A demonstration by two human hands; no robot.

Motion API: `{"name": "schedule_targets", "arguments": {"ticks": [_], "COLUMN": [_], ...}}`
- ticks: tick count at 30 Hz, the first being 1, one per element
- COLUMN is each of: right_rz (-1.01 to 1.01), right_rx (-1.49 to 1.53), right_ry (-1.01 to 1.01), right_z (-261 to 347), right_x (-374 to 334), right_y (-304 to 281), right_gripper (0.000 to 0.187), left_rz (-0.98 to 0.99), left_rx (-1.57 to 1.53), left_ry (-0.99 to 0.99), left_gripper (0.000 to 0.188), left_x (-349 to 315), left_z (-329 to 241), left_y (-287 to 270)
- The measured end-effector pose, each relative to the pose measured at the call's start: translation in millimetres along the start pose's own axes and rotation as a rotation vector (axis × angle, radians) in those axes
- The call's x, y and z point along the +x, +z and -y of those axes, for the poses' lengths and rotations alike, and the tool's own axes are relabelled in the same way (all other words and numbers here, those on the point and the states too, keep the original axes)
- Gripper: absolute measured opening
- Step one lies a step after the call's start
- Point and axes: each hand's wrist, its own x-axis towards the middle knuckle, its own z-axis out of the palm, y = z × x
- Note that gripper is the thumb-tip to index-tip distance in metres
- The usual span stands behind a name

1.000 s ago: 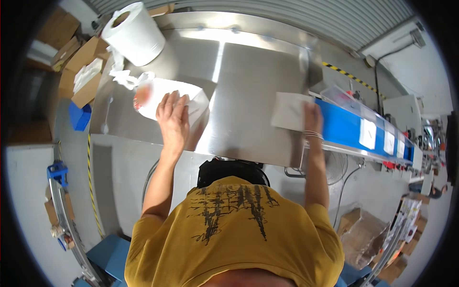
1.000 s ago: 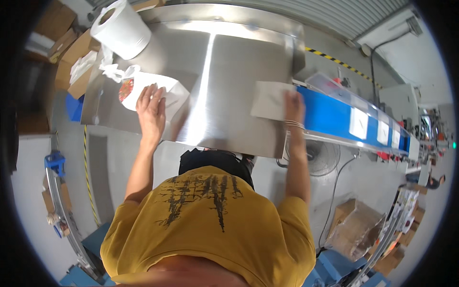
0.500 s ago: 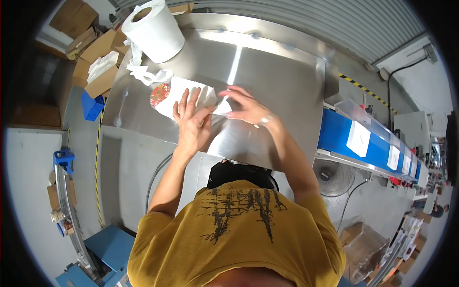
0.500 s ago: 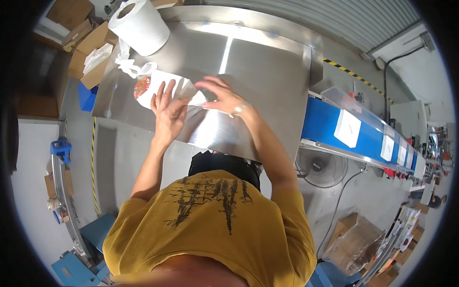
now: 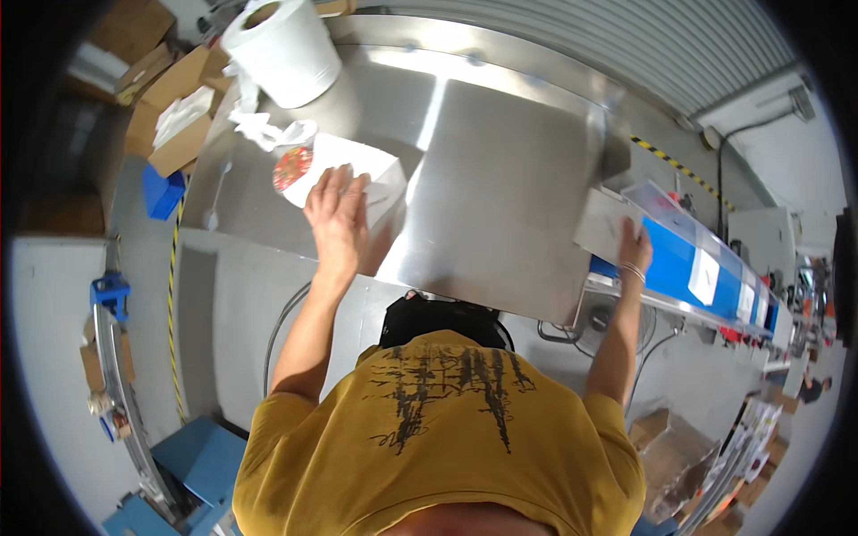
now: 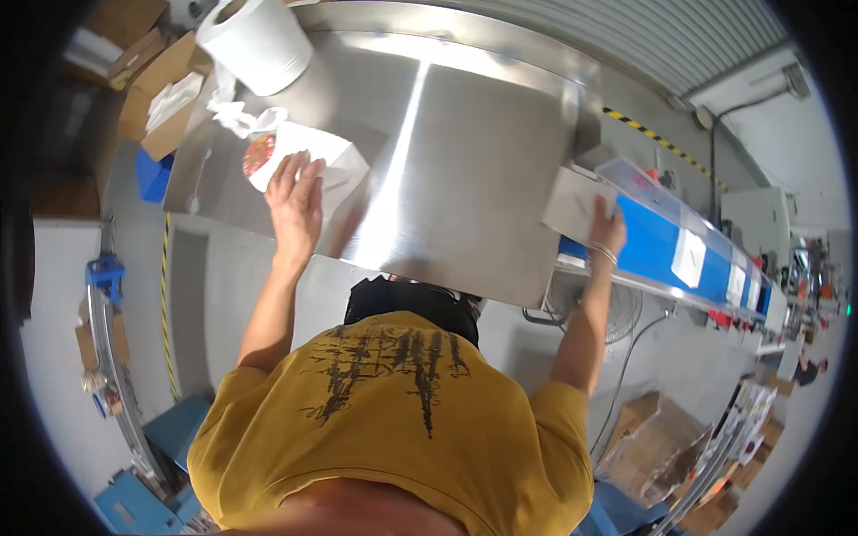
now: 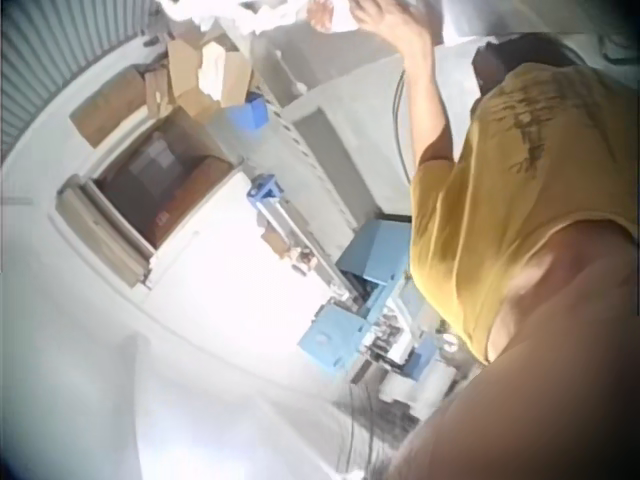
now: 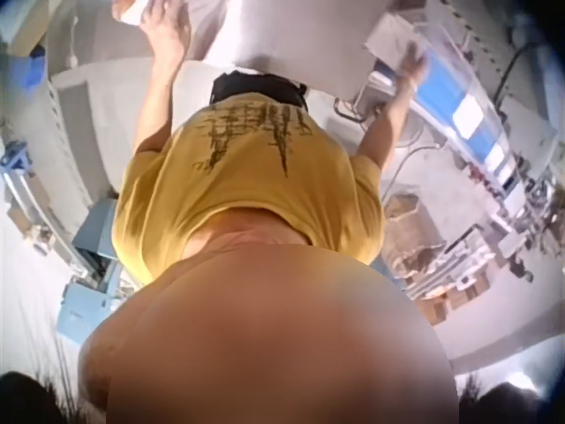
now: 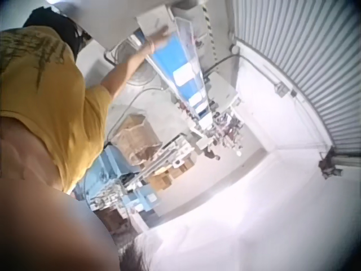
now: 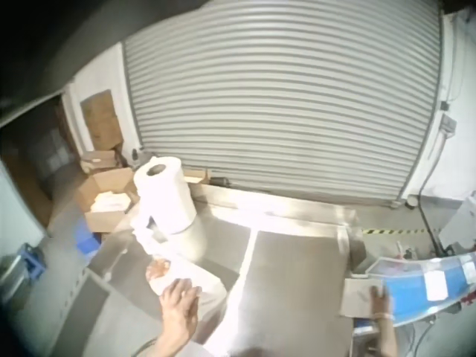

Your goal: The recorder is manually packaging stacks of tissue paper coming off a production line into bags.

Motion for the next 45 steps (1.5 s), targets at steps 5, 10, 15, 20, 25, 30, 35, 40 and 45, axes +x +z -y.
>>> {"name": "schedule_targets", "arguments": {"ticks": [5, 10, 15, 20, 25, 30, 35, 40, 45], "right_rz": [-0.347, 0.668, 0.76, 0.982, 0.487, 0.039, -0.099, -0.537, -0.044], "right_rx": [-0.42, 0.245, 0.135, 0.419, 0.457, 0.295, 0.297, -0.528, 0.004], "right_ry": [-0.543, -0.838, -1.122, -0.571, -0.41, -0.069, 0.02, -0.254, -0.538], "right_z": [81.0, 224.1, 269.5, 218.4, 129.9, 29.7, -32.5, -49.1, 9.2], "right_x": [-38.6, -110.7, -121.2, -117.4, -84.7, -37.6, 0.3, 14.0, -36.5], "right_y": [9.6, 130.0, 197.0, 175.4, 119.8, 16.7, -54.3, -89.7, -69.3], "right_gripper": [0.056, 0.05, 0.042, 0.025, 0.029, 0.03, 0.035, 0.043, 0.036], "left_rz": [0.032, 0.069, 0.098, 0.139, 0.276, 0.322, 0.386, 0.418, 0.325], "left_rx": [-0.077, -0.14, -0.138, 0.092, 0.118, 0.083, -0.258, -0.19, -0.137], "left_ry": [-0.062, -0.046, -0.006, -0.122, -0.175, -0.112, -0.171, -0.058, 0.069], "left_gripper": [0.029, 0.028, 0.038, 0.092, 0.077, 0.057, 0.054, 0.057, 0.059], "left_x": [5.0, 2.0, 8.1, 23.9, 37.1, 46.4, 10.8, -15.7, -25.4], "left_z": [-9.7, -5.3, -2.7, 27.7, 46.8, -0.9, -100.6, -195.5, -208.9], "left_y": [-1.6, -5.5, -12.6, 0.8, -14.0, -10.1, 12.8, 24.0, 28.9]}}
